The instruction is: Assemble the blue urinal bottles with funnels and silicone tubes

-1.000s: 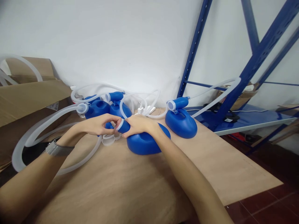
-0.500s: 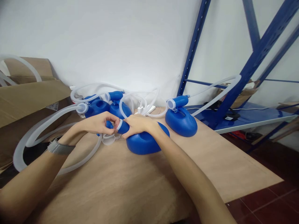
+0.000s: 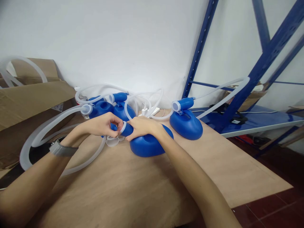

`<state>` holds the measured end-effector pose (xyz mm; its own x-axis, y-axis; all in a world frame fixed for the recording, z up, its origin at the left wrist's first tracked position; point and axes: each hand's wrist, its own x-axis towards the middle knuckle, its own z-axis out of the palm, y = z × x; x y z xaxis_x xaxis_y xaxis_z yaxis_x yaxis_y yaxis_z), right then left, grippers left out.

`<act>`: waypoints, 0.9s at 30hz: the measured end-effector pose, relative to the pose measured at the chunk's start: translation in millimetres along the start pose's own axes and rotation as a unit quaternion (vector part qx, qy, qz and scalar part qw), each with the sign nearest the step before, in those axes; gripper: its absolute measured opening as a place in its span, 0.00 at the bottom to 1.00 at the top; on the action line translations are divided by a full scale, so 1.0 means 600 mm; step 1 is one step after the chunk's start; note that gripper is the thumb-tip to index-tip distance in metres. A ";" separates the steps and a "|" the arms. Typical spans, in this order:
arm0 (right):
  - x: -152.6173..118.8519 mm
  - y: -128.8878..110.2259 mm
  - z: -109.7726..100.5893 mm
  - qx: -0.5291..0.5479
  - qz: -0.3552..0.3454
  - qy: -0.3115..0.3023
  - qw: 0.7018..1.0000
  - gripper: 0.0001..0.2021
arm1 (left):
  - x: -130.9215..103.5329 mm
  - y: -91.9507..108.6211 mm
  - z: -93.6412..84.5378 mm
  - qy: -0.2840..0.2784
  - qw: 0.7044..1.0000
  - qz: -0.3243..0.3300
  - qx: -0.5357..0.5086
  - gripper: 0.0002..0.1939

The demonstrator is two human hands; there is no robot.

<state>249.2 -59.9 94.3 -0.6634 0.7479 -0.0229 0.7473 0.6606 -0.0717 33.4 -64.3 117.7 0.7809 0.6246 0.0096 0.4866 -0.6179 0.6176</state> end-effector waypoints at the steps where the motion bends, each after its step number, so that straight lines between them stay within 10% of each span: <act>1: 0.000 0.001 0.001 -0.001 0.000 0.001 1.000 0.28 | -0.001 0.001 0.001 0.004 1.000 0.003 0.005 0.03; 27: -0.006 0.015 -0.003 0.009 0.039 0.008 0.999 0.26 | 0.013 0.009 0.035 0.093 0.980 0.068 0.160 0.09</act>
<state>258.6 -56.8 95.4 -0.6022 0.7982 -0.0136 0.7958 0.5989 -0.0892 50.4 -72.8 104.7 0.7767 0.5841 0.2357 0.5045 -0.8010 0.3224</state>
